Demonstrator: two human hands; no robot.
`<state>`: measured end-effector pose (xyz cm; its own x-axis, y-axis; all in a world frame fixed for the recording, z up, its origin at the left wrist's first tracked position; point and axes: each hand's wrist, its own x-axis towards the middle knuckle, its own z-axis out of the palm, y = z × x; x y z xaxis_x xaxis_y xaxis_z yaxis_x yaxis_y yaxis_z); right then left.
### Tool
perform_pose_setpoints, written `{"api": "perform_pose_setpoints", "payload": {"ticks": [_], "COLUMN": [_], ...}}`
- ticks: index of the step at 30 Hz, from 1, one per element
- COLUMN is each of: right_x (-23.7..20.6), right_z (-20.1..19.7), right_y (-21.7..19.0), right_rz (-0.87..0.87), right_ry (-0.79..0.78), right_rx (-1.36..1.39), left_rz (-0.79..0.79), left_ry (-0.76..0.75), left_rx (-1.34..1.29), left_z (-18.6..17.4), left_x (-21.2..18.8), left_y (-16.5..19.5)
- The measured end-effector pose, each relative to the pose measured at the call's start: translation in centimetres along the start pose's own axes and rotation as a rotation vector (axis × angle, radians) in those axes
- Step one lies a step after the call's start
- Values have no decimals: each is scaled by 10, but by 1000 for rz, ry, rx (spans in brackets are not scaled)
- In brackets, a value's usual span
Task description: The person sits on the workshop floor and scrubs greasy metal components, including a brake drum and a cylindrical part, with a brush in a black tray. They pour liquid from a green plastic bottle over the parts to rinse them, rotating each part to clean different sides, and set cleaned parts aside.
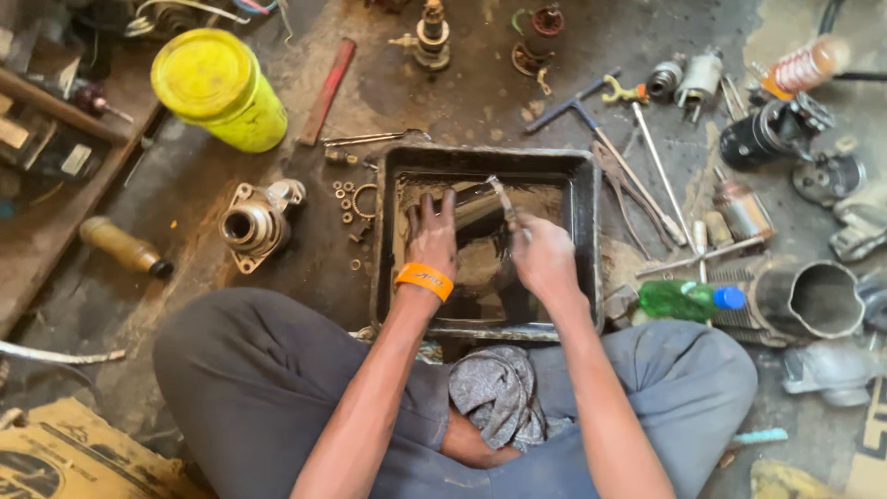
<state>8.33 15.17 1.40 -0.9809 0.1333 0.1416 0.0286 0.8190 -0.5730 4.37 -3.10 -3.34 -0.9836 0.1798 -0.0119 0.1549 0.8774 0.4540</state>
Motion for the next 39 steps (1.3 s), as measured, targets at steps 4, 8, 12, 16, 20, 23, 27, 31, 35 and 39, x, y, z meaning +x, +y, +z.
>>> {"api": "perform_pose_setpoints", "payload": {"ticks": [4,8,12,16,20,23,27,31,35,39], "right_x": [-15,-38,-38,-36,-36,-33,-30,-29,-30,-26], "right_z": [-5,-32,-19,-4,-14,-24,-33,-43,-69,-86], "right_y": [1,17,25,28,33,35,33,11,-14,-16], "right_rz": [88,159,199,31,161,168,190,205,274,93], "right_ry": [-98,-296,-479,-552,-499,-515,-529,-562,-707,-405], "right_rx": [14,-75,-69,-31,-116,-77,-96,-106,-74,90], "left_rz": [17,32,62,-140,-68,47,162,-89,18,92], "left_ry": [44,68,136,-27,17,-8,-11,-246,-52,78], "left_rx": [-101,-129,-44,-253,-135,-189,-317,-247,-318,-475], "left_z": [-6,-13,-29,-34,-27,-27,-35,-46,-56,-57], "left_x": [1,7,1,-7,-5,0,5,8,16,22], "left_y": [-9,-7,6,25,29,20,14,13,3,-5]}}
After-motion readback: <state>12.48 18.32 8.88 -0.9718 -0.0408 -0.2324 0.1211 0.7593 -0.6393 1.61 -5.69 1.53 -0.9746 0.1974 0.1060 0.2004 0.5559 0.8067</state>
